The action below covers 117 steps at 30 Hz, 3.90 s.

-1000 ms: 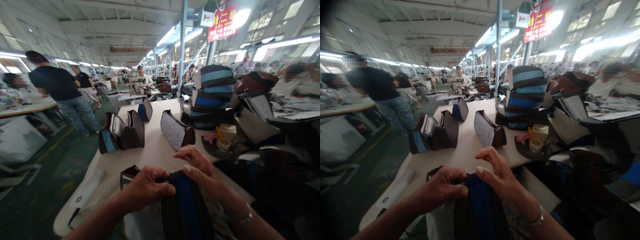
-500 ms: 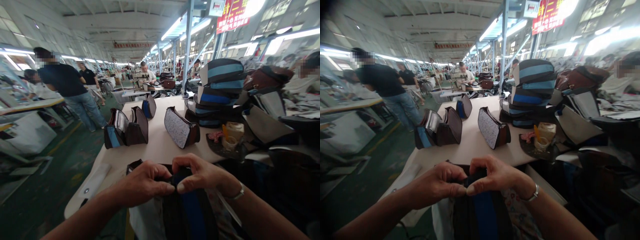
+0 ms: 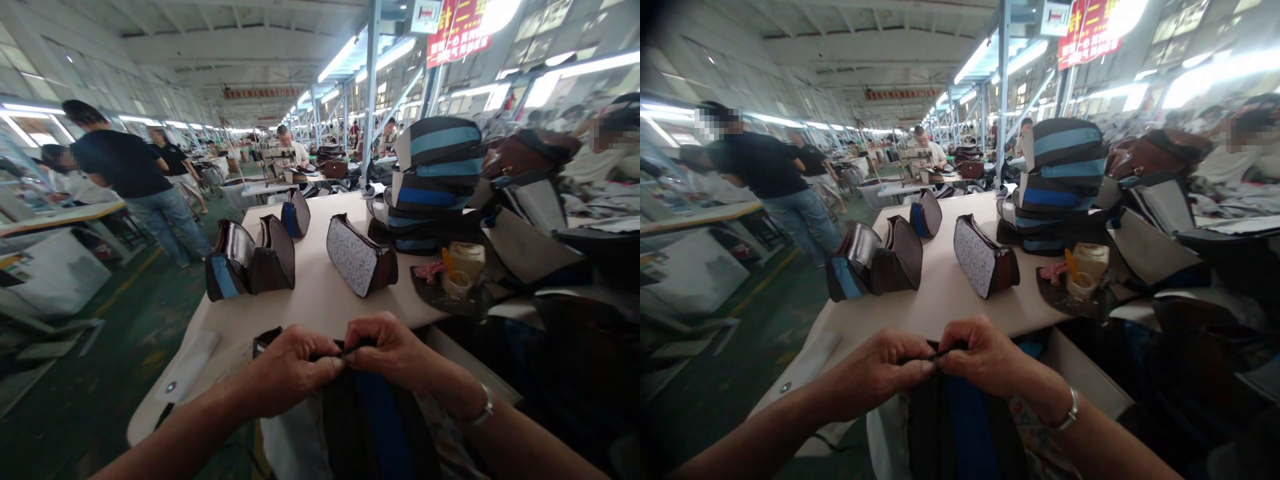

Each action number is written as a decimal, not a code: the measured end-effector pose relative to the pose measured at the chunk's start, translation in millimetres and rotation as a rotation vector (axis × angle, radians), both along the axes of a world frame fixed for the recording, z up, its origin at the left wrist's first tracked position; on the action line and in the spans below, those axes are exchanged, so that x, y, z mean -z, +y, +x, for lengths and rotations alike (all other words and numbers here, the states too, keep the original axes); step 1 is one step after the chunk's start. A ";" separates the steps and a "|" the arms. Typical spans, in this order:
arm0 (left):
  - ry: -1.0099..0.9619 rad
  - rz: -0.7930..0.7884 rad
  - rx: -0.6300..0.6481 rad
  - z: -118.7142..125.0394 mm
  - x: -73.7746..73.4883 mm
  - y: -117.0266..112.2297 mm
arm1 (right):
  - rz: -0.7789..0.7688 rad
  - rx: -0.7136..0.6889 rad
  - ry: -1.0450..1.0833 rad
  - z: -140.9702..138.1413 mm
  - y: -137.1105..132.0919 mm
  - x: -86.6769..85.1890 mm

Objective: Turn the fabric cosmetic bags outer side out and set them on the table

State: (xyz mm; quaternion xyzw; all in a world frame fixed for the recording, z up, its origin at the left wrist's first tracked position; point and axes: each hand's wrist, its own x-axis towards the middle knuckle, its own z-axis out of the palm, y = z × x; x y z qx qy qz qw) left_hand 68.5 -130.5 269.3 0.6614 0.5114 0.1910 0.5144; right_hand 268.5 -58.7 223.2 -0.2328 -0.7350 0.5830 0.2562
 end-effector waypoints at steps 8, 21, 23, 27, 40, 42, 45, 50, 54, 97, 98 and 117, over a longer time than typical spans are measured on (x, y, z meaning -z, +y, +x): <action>0.064 0.183 0.002 -0.1 8.5 -0.6 | 0.222 0.024 0.175 3.7 0.9 9.1; -0.004 -0.048 0.074 3.9 4.7 1.9 | 0.321 -0.074 0.292 21.6 -3.4 4.2; 0.067 0.052 0.058 9.1 -3.0 -2.9 | 0.137 -0.063 0.214 23.9 2.1 -4.7; 0.163 0.147 -0.027 18.0 -16.0 -9.1 | 0.220 -0.191 -0.045 25.9 18.1 -29.5; -0.220 0.252 -0.021 -38.7 -25.3 0.3 | 0.469 -0.290 -0.008 -13.2 23.6 -58.5; -0.367 0.206 -0.092 -53.1 -19.9 -4.4 | 0.367 -0.392 -0.035 -17.4 35.0 -47.7; -0.368 0.150 -0.110 -65.1 -19.2 -17.4 | 0.269 -0.516 0.047 -27.0 30.3 -27.7; -0.121 0.053 -0.062 -62.0 -39.8 -43.6 | 0.160 -0.486 0.269 -42.4 -17.1 -16.2; -0.043 -0.023 -0.081 -53.7 -55.2 -50.9 | 0.113 -0.420 0.254 -43.5 -31.0 -24.7; -0.038 -0.162 -0.183 -19.1 -34.7 -23.2 | -0.240 -0.320 0.191 -28.4 -12.7 -11.9; -0.042 -0.176 -0.184 -19.1 -34.8 -23.5 | -0.285 -0.349 0.219 -28.1 -12.6 -10.3; 0.052 -0.186 -0.266 -19.8 -30.3 -25.1 | -0.358 -0.358 0.269 -34.0 -13.8 1.0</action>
